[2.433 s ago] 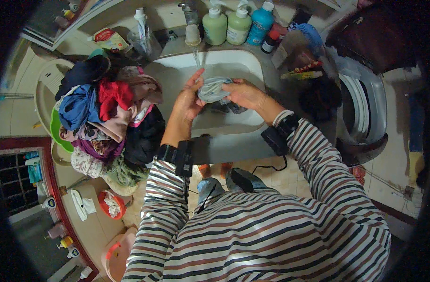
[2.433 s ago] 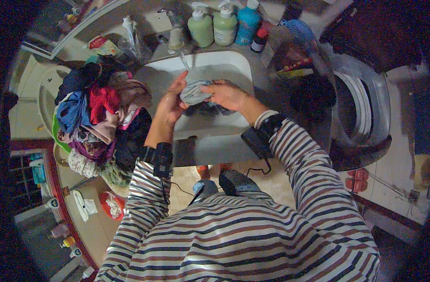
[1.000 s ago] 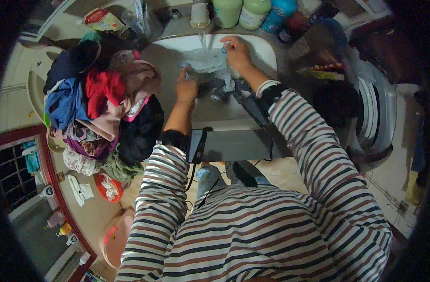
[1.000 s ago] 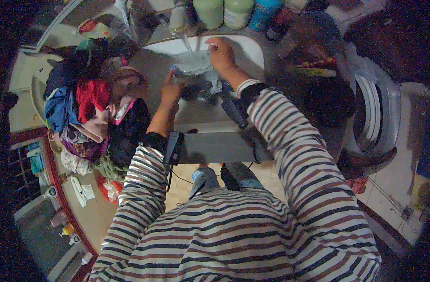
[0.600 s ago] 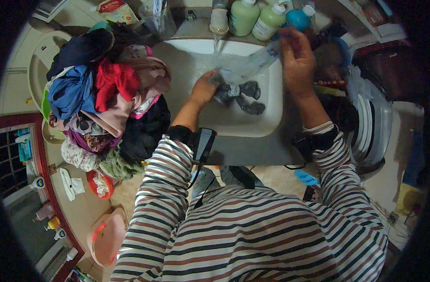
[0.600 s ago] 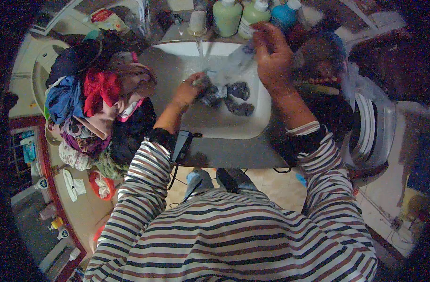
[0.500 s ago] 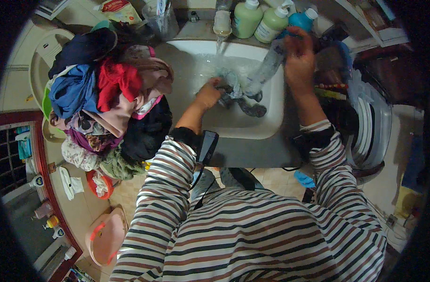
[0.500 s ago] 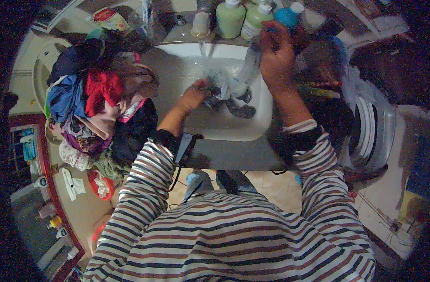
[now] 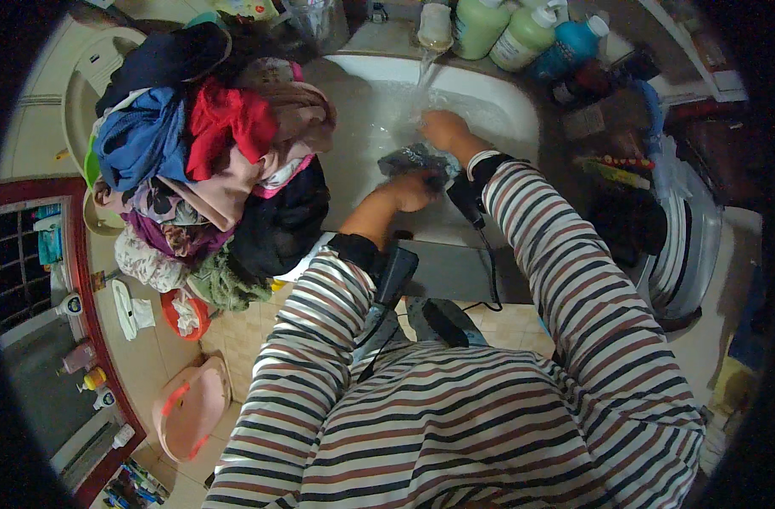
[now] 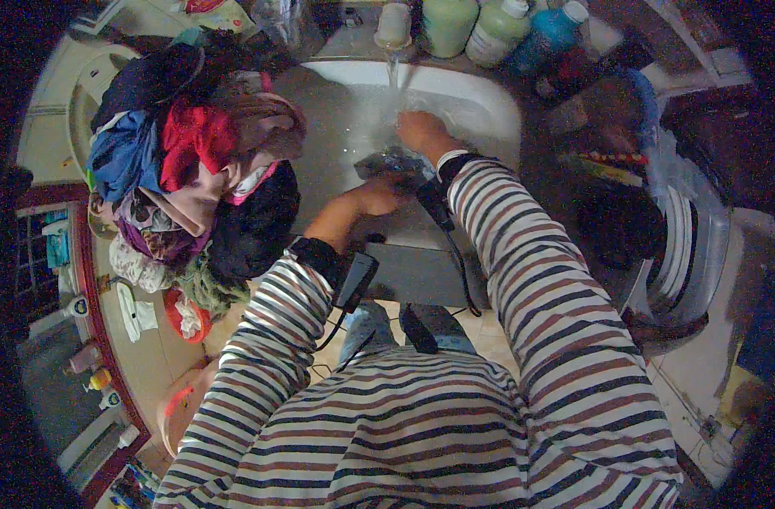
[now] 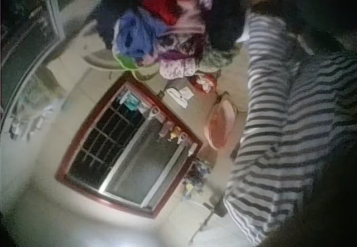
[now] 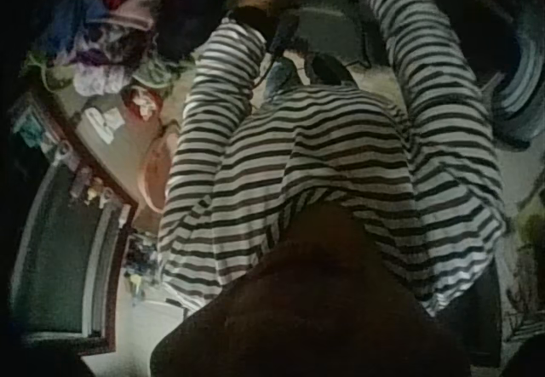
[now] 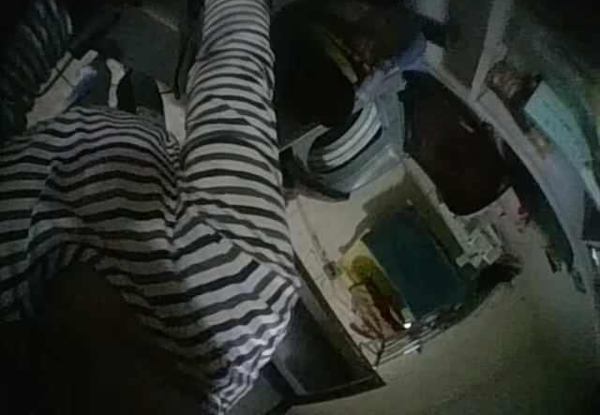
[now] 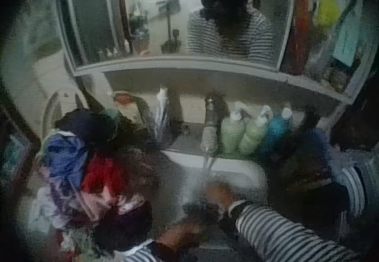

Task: The person hand-washes multiple small garments in a bathroom sink. They wet, rub, rinse, and wring each item individually, then place the washed pieces into a nearby washing machine. The sequence includes handling a gray cloth, a red item, a black item, and a blue item.

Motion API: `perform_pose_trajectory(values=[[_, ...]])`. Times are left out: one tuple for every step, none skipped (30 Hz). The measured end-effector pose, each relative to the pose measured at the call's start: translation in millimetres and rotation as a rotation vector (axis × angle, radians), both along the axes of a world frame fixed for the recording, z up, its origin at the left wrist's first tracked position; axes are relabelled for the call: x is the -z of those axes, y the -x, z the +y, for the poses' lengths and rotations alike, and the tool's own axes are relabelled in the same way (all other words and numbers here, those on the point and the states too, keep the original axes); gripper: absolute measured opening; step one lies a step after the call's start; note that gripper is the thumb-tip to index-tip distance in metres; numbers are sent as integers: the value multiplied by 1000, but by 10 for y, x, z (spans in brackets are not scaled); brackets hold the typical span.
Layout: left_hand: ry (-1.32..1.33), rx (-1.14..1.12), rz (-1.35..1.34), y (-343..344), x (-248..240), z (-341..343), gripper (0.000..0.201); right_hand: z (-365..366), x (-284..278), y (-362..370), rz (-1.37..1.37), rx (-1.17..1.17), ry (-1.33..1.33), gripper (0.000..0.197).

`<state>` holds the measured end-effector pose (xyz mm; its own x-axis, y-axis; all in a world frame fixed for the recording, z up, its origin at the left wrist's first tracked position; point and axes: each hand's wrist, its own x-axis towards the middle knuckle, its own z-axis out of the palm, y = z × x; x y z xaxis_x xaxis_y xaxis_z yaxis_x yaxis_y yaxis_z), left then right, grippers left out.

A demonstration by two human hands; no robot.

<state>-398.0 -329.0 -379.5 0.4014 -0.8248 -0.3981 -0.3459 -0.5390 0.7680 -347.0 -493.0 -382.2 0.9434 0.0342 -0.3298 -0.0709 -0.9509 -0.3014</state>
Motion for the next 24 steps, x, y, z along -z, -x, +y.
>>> perform_pose_trajectory(values=[[16,-2,-52,22,-34,14,47,-4,-41,-15,21,-22,14,46],[18,-1,-105,30,-61,26,46,-26,-112,-22,26,-46,23,45],[2,-25,-68,24,-80,46,46,-51,-210,-10,63,-55,53,45],[-27,-43,-27,10,-92,71,46,-71,-332,15,26,38,-183,43],[-23,-50,6,-20,-101,92,47,-94,-490,34,13,147,-396,41],[-16,-67,1,-71,-111,102,47,-112,-681,45,24,296,-571,39],[19,-77,-10,-140,-130,101,48,-149,-902,87,18,281,-709,36],[51,-159,36,-174,-158,108,49,-206,-1143,186,39,311,-809,33],[87,-240,82,-209,-202,104,49,-235,-1377,293,36,305,-921,31],[123,-393,184,-235,-262,99,50,-218,-1577,370,38,367,-960,29],[138,-564,261,-236,-333,59,50,-185,-1749,439,16,391,-1012,27],[299,-648,253,-235,-411,17,51,-145,-1891,485,-19,363,-1080,26],[444,-752,216,-191,-490,-77,52,-114,-2012,519,13,423,-1099,27],[634,-807,138,-191,-566,-145,52,-90,-2105,538,35,431,-1134,29],[573,-834,223,-216,-631,-182,49,-73,-2165,555,61,442,-1170,30],[552,-815,269,-239,-672,-209,47,-66,-2191,564,57,447,-1204,33],[560,-806,310,-252,-693,-227,45,-81,-2193,559,54,449,-1239,36],[562,-830,352,-260,-691,-229,41,-113,-2170,554,48,424,-1276,39],[590,-861,390,-283,-671,-211,36,-162,-2125,550,86,470,-1318,40],[581,-897,465,-293,-634,-189,32,-229,-2068,546,120,489,-1361,42],[599,-919,425,-292,-584,-153,28,-295,-1991,540,159,513,-1394,44],[580,-947,420,-287,-534,-93,24,-351,-1897,522,179,539,-1459,47],[592,-977,421,-286,-486,-41,21,-399,-1795,497,200,571,-1514,49],[730,-1022,402,-277,-445,-32,22,-430,-1687,470,218,565,-1575,52]])
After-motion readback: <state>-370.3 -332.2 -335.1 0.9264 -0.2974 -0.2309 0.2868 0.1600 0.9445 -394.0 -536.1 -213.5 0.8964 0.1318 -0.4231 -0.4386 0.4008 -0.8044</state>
